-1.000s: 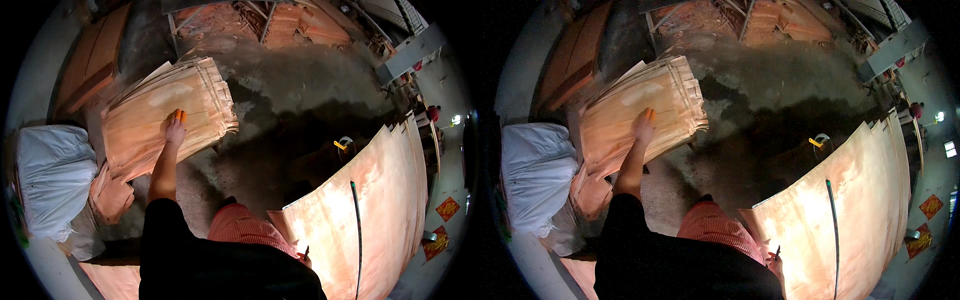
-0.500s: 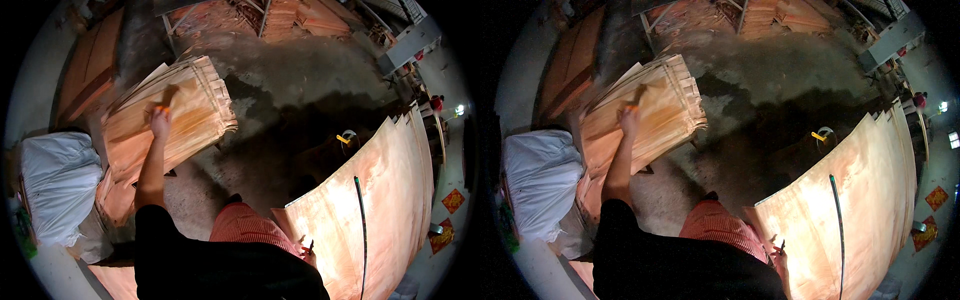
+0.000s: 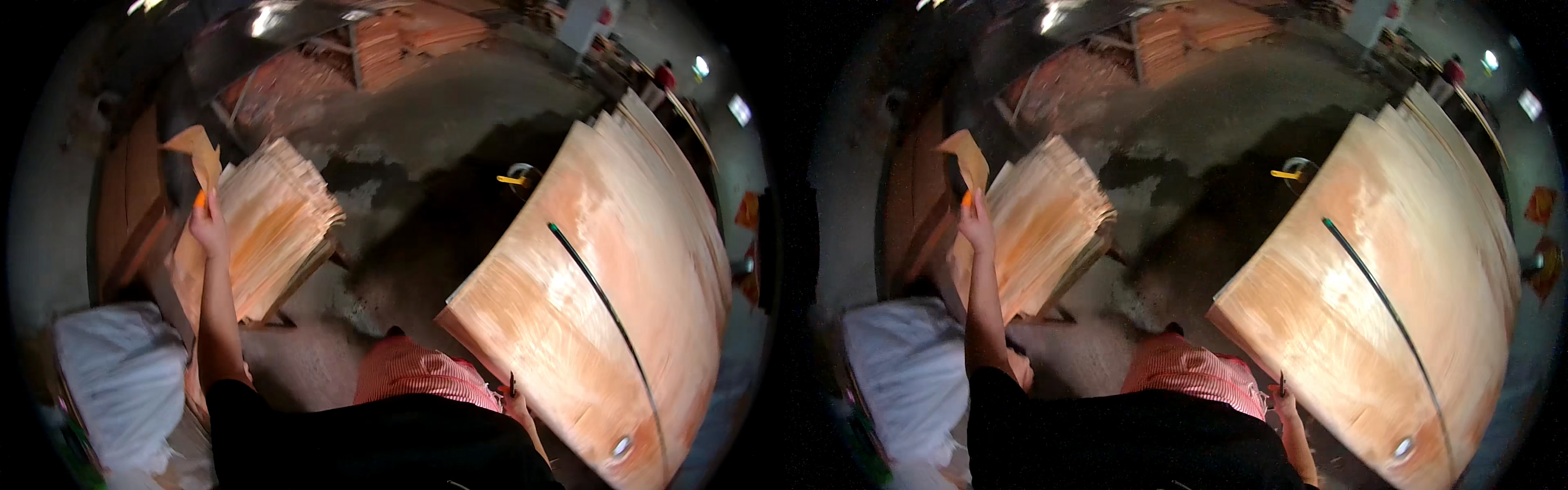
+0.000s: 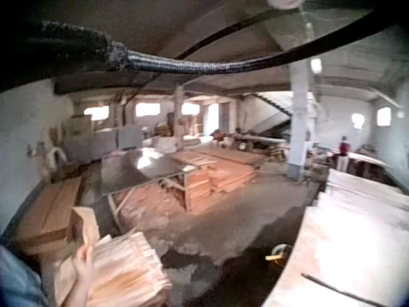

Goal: The person repairs a large wooden panel by cutting a thin veneer patch to fit a hole, applying glue, and pressing it into place. They then apply a finish to the panel using a brush and handle the large sheet by lifting and moving it.

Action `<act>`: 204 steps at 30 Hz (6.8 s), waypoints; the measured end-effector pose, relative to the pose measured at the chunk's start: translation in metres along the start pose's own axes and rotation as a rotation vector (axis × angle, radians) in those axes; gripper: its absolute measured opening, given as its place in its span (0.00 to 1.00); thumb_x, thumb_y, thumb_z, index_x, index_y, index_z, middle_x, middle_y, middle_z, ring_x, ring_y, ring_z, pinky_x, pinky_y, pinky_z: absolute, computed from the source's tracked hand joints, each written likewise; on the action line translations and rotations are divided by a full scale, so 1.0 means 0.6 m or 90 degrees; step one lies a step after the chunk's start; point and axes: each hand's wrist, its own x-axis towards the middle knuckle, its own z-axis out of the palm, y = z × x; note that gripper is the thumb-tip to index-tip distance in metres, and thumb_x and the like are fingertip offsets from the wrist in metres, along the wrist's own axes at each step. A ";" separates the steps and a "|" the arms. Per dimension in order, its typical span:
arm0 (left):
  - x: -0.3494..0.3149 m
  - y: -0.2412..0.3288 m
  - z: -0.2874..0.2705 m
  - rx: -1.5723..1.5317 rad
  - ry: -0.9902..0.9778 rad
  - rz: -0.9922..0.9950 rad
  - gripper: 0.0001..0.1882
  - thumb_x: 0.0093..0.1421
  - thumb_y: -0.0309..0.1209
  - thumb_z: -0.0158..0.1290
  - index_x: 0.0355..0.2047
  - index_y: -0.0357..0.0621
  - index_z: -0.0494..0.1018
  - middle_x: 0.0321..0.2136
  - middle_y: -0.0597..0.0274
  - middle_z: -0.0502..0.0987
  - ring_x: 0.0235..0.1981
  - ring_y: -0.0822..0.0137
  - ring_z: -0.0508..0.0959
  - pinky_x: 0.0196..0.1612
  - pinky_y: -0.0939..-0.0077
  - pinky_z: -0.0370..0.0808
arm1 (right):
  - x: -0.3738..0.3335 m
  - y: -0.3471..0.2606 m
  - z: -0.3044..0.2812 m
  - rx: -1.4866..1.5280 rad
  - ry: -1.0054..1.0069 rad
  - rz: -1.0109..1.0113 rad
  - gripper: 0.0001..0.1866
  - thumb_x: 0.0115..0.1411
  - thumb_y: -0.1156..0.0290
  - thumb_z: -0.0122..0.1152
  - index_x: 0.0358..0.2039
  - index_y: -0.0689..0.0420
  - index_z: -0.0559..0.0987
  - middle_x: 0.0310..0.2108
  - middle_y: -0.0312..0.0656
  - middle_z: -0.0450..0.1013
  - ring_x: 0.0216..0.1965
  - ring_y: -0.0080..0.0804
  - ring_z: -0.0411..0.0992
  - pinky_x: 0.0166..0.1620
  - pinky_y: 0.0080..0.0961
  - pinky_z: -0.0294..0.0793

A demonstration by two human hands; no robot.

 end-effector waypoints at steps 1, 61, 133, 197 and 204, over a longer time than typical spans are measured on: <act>-0.006 0.038 0.007 -0.023 -0.036 0.027 0.11 0.54 0.31 0.49 0.29 0.32 0.70 0.22 0.62 0.74 0.24 0.77 0.71 0.28 0.82 0.68 | -0.012 0.027 0.006 0.149 -0.001 -0.053 0.09 0.54 0.72 0.46 0.33 0.58 0.74 0.20 0.37 0.71 0.20 0.23 0.66 0.23 0.20 0.63; -1.576 1.625 -0.278 -0.523 -1.191 0.367 0.17 0.47 0.37 0.52 0.37 0.45 0.70 0.33 0.59 0.72 0.33 0.60 0.72 0.36 0.72 0.70 | -0.461 0.900 -1.132 0.385 0.383 -0.103 0.08 0.52 0.70 0.53 0.29 0.62 0.74 0.20 0.31 0.69 0.21 0.15 0.65 0.24 0.14 0.64; -1.487 1.505 -0.135 -0.352 -1.679 0.107 0.21 0.46 0.30 0.57 0.40 0.38 0.64 0.31 0.64 0.69 0.31 0.74 0.69 0.37 0.81 0.67 | -0.636 1.010 -1.174 0.314 0.661 0.009 0.10 0.53 0.65 0.53 0.21 0.58 0.71 0.11 0.26 0.58 0.12 0.11 0.53 0.15 0.11 0.48; -1.610 1.579 -0.002 -0.288 -0.759 0.462 0.18 0.43 0.29 0.55 0.37 0.43 0.68 0.39 0.56 0.66 0.40 0.58 0.66 0.43 0.61 0.61 | -0.426 1.015 -1.152 0.131 0.589 0.001 0.10 0.54 0.67 0.49 0.26 0.61 0.71 0.17 0.36 0.64 0.23 0.20 0.62 0.26 0.22 0.63; -1.637 1.510 -0.088 -0.174 -0.844 0.406 0.27 0.48 0.34 0.50 0.49 0.43 0.58 0.53 0.53 0.54 0.55 0.58 0.53 0.55 0.55 0.47 | -0.340 0.921 -0.995 0.219 0.257 -0.078 0.12 0.54 0.64 0.48 0.31 0.61 0.70 0.18 0.37 0.69 0.21 0.22 0.66 0.26 0.21 0.66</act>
